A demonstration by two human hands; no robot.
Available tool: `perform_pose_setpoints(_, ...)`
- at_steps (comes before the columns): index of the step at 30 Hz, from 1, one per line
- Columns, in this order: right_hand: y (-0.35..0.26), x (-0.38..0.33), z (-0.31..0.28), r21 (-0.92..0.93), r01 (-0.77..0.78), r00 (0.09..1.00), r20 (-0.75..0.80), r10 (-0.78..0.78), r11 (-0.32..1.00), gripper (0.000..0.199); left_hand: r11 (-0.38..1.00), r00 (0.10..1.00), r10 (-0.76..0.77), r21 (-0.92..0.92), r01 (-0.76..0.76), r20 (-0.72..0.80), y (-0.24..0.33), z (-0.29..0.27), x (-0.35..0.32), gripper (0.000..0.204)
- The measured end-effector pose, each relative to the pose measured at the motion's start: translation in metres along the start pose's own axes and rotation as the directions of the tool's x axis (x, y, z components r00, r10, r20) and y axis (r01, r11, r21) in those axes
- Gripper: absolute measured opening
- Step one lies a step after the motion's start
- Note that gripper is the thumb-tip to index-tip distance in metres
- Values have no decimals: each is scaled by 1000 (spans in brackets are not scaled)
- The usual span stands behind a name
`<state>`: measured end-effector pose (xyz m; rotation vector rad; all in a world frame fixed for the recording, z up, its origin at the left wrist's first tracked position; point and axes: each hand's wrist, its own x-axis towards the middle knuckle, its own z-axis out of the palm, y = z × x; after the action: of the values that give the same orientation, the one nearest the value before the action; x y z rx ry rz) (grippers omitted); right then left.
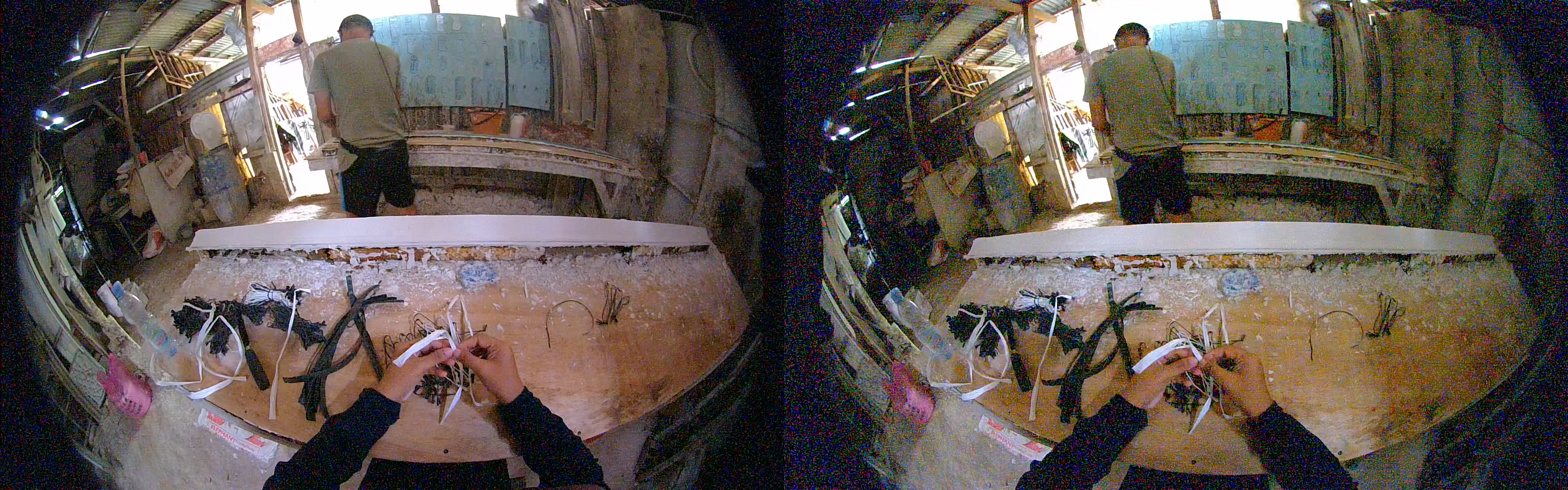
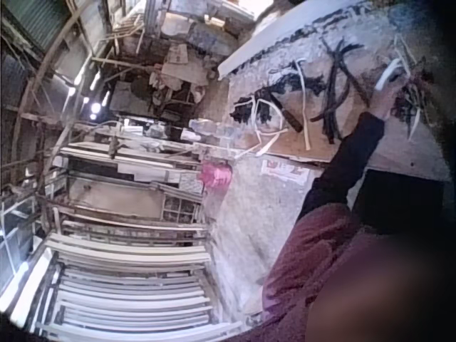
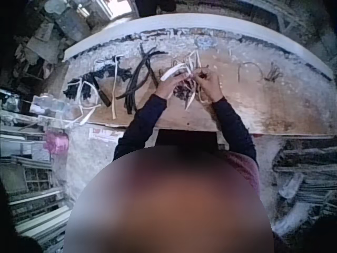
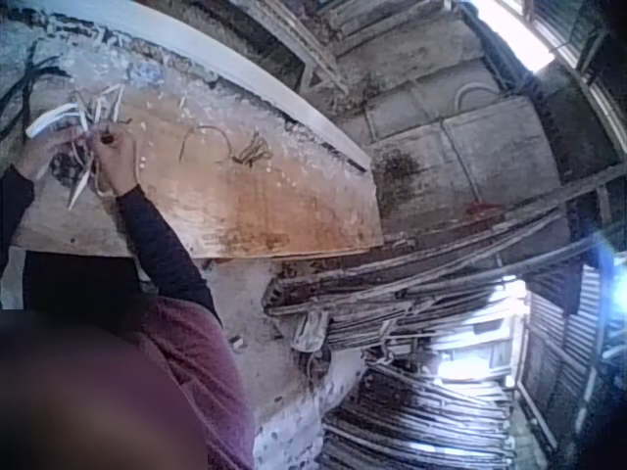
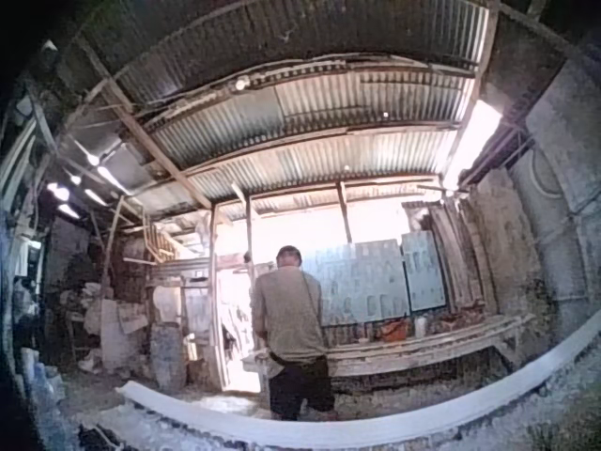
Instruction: The person repeatedly picks up white and black cable ties from a pile on a wooden table and ties them by hand. A second person works at a separate bench in the background, but the camera wearer focuses on the cable ties throughout the clip.
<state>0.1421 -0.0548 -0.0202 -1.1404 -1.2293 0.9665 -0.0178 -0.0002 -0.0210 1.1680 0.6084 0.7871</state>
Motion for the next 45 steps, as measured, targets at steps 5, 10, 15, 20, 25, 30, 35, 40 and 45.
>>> perform_pose_setpoints(5,3,0,1,-34,30,1000,9,-30,999,6,992,999,37,123,-40,22,-3,-1,2,22)
perform_pose_setpoints(10,-4,-2,7,109,46,998,29,-49,993,3,1000,998,-1,9,2,-67,-4,1,3,18)
perform_pose_setpoints(15,-11,-4,5,105,-69,989,138,55,992,13,995,994,-29,-98,19,-104,3,3,0,15)
perform_pose_setpoints(20,-13,-6,4,148,-120,981,170,94,982,19,992,998,-12,-125,6,-54,12,3,-3,14)
perform_pose_setpoints(25,-13,-5,6,135,-101,980,183,76,986,20,990,997,-19,-143,8,-77,13,5,-3,13)
perform_pose_setpoints(30,-13,-8,10,105,-27,990,141,12,994,18,992,997,-45,-121,36,-71,13,3,-4,13)
perform_pose_setpoints(35,-12,-8,12,-77,139,989,63,-135,987,15,990,997,-73,-120,72,-7,11,0,-1,12)
perform_pose_setpoints(40,-13,-8,16,186,-18,1000,15,16,982,11,990,990,-54,-140,35,-130,7,5,-2,13)
perform_pose_setpoints(45,-17,-8,18,566,-267,962,107,252,780,9,989,992,70,-119,-82,-103,4,6,-5,16)
